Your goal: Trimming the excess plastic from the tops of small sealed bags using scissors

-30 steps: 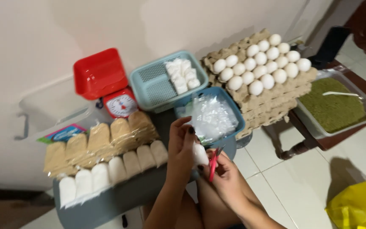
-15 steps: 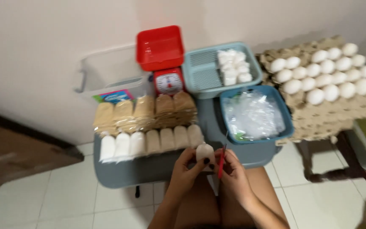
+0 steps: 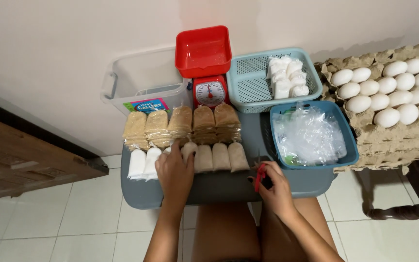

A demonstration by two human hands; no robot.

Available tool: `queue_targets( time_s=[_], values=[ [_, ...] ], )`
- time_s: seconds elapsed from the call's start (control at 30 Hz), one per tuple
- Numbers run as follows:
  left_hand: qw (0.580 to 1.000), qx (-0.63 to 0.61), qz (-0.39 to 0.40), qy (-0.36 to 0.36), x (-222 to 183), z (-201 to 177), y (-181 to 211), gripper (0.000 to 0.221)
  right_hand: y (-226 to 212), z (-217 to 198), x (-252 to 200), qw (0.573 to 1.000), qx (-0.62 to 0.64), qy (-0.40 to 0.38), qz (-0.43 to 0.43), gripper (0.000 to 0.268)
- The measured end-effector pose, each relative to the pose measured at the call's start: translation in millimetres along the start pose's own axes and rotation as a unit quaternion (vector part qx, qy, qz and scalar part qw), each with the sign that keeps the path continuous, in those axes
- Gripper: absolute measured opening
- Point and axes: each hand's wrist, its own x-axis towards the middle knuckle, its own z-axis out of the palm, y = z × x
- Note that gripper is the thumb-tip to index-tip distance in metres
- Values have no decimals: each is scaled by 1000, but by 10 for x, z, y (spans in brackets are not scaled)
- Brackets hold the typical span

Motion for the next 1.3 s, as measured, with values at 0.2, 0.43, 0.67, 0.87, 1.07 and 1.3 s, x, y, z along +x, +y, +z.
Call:
queue_targets(
  time_s=[0.2,0.43,0.67,0.87,1.07,1.3],
  values=[
    [990,115,24,73,-71,96,-46,51,-75,-72,16,998,55,-12,20,32],
    [979,66,181,68,-194,24,-127,35,-58,-67,23,999,-15,13,32,26],
    [968,137,197,66,-298,47,-228,45,59,-32,6,1000,-14,11,13,30],
    [967,151,199,48,-340,139,-306,52,49,-81,3,1000,24,7,-1,28],
    [975,26,214,61,-206,-98,330,57,135,-55,-16,996,71,-3,-46,22],
    [917,-152,364,59,879,158,1793,32,38,-85,-13,995,95,-3,-12,25]
  ],
)
